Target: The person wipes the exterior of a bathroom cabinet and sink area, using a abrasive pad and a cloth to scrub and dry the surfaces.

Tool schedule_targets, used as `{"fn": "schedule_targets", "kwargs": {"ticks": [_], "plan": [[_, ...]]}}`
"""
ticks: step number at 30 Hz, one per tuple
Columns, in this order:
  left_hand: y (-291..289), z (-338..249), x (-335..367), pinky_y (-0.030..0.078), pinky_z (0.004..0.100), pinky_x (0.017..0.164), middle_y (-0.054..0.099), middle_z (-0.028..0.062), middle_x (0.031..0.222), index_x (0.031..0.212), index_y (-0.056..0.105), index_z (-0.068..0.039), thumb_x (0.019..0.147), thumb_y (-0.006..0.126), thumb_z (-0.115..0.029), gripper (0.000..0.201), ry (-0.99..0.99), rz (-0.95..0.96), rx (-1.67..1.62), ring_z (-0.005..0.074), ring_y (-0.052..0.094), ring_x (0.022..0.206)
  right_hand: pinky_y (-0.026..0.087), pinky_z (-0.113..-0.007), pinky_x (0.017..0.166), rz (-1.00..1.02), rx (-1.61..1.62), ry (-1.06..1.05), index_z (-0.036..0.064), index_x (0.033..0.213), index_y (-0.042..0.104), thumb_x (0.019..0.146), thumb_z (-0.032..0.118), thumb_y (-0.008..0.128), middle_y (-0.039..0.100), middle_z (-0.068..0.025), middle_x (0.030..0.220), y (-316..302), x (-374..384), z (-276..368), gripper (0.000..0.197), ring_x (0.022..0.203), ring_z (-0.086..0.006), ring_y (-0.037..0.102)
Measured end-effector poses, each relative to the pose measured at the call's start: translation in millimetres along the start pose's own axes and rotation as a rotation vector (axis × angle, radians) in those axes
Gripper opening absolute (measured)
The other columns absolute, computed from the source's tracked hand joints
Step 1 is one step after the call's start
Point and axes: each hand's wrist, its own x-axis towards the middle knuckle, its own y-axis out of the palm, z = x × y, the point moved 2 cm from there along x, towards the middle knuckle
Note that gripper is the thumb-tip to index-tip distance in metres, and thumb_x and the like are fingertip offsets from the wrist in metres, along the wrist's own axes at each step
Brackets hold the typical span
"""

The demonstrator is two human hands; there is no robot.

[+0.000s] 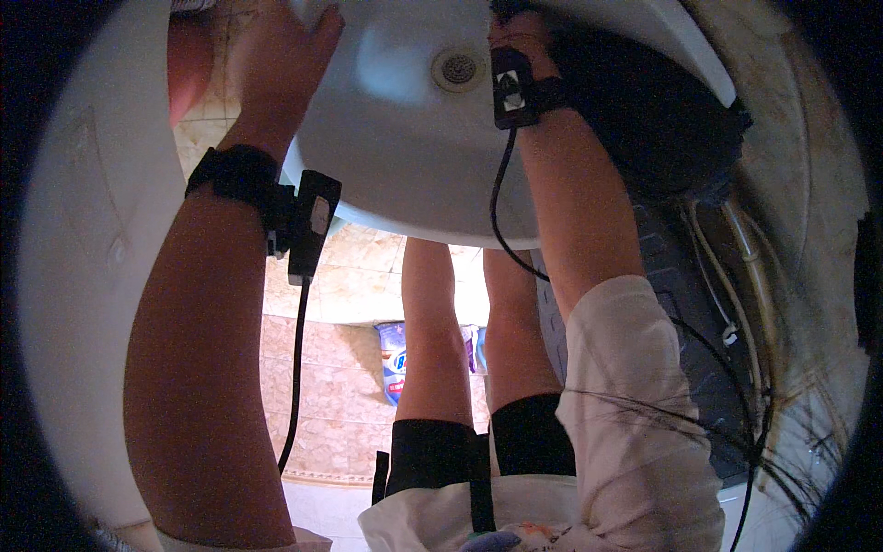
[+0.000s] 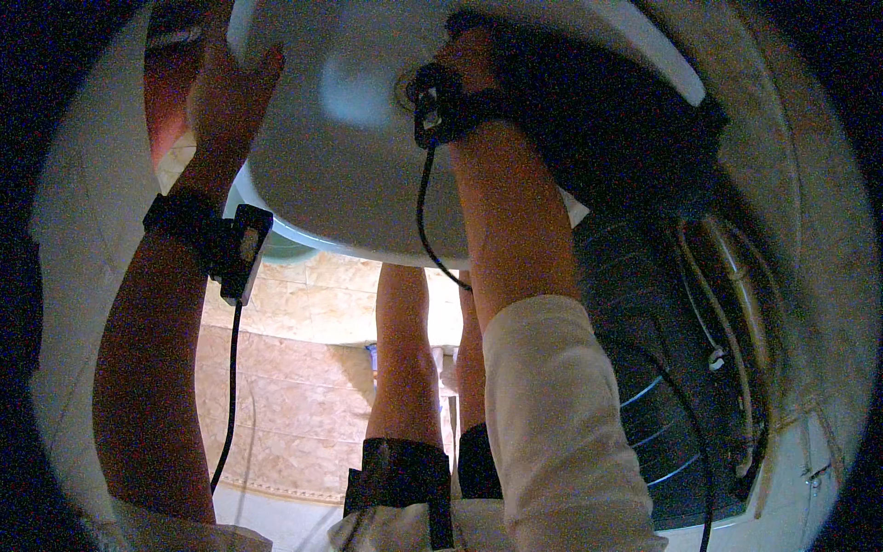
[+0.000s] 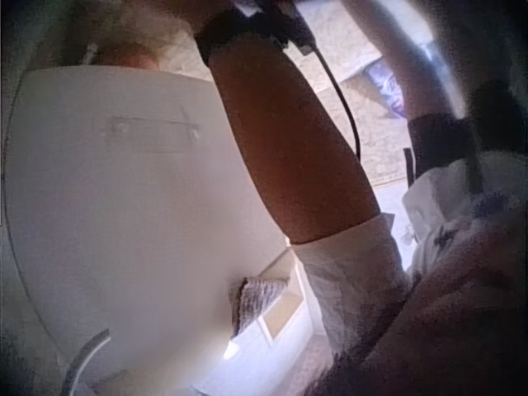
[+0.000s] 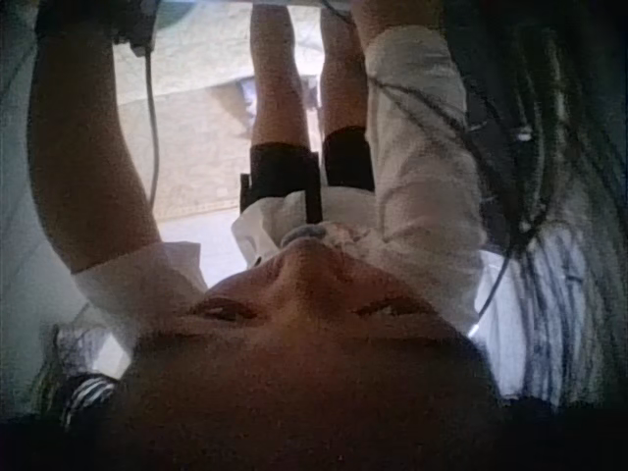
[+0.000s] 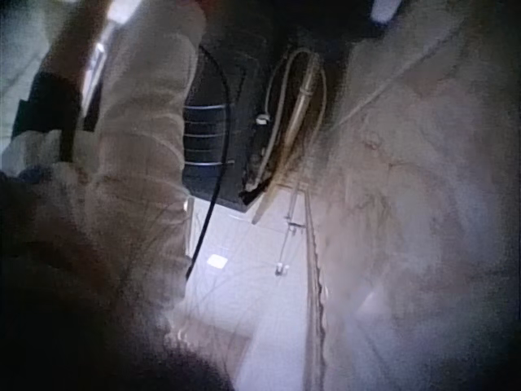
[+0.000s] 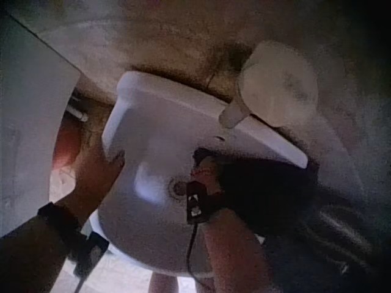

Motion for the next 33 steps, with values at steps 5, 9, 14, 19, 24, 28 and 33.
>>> {"fn": "schedule_targets", "kwargs": {"ticks": [5,9,14,19,24,28,33], "plan": [[7.1,6.1,-0.2,0.048,0.0479,0.074,0.056,0.0223,0.107,0.128,0.031,-0.01,0.073,0.067,-0.037,0.071,-0.123,0.046,0.079,0.0414,0.058,0.09,0.049,-0.036,0.068,-0.055,-0.007,-0.058,0.0039,0.106,0.055,0.084,0.031,0.054,0.061,-0.0077,0.096,12.2,-5.4,-7.5,0.035,0.081,-0.0223,0.058],[1.9,2.5,1.1,0.047,0.0467,0.077,0.055,0.0218,0.11,0.128,0.032,-0.01,0.074,0.066,-0.036,0.069,0.068,-0.076,0.056,0.0405,0.056,0.094,0.049,-0.035,0.069,-0.084,-0.005,-0.102,0.0031,0.108,0.054,0.085,0.03,0.055,0.06,-0.0075,0.097,22.5,-8.9,-5.9,0.036,0.081,-0.0219,0.058],[-3.0,-13.5,2.2,0.045,0.0439,0.083,0.051,0.0205,0.116,0.128,0.034,-0.01,0.074,0.066,-0.032,0.067,-0.125,0.061,-0.032,0.0392,0.051,0.104,0.049,-0.034,0.069,0.027,0.035,-0.195,0.0021,0.11,0.053,0.085,0.029,0.055,0.06,-0.0073,0.098,40.8,-0.9,-19.2,0.037,0.082,-0.0214,0.057],[3.0,-9.4,-1.1,0.042,0.0454,0.083,0.053,0.0226,0.106,0.119,0.042,-0.004,0.072,0.064,-0.028,0.057,0.042,-0.129,-0.056,0.0393,0.051,0.099,0.047,-0.034,0.063,0.111,-0.012,0.227,0.0055,0.106,0.053,0.081,0.027,0.058,0.06,-0.0065,0.094,17.7,-34.0,-10.9,0.034,0.079,-0.0203,0.057],[-2.9,-4.5,1.4,0.04,0.047,0.081,0.056,0.0248,0.095,0.109,0.047,0.001,0.07,0.064,-0.024,0.05,-0.098,-0.083,-0.059,0.0409,0.052,0.093,0.047,-0.032,0.063,0.073,-0.049,0.239,0.0075,0.101,0.053,0.074,0.027,0.066,0.059,-0.0065,0.092,35.2,-100.7,52.0,0.036,0.077,-0.0193,0.057],[5.2,-6.3,4.6,0.04,0.0452,0.085,0.052,0.0228,0.107,0.117,0.043,-0.003,0.072,0.064,-0.028,0.056,-0.05,-0.058,-0.074,0.0389,0.05,0.1,0.047,-0.034,0.075,0.137,-0.431,0.08,0.0044,0.108,0.051,0.068,0.029,0.073,0.056,-0.0096,0.106,6.9,-92.6,26.8,0.052,0.092,-0.0231,0.056],[0.3,-4.2,2.9,0.042,0.0435,0.087,0.051,0.0209,0.114,0.124,0.041,-0.006,0.075,0.064,-0.034,0.061,0.112,-0.094,-0.067,0.0378,0.051,0.103,0.046,-0.038,0.082,0.097,-0.994,-0.154,0.0048,0.114,0.05,0.065,0.036,0.074,0.055,-0.0136,0.11,17.1,-89.2,19.2,0.063,0.101,-0.0288,0.054]]}}
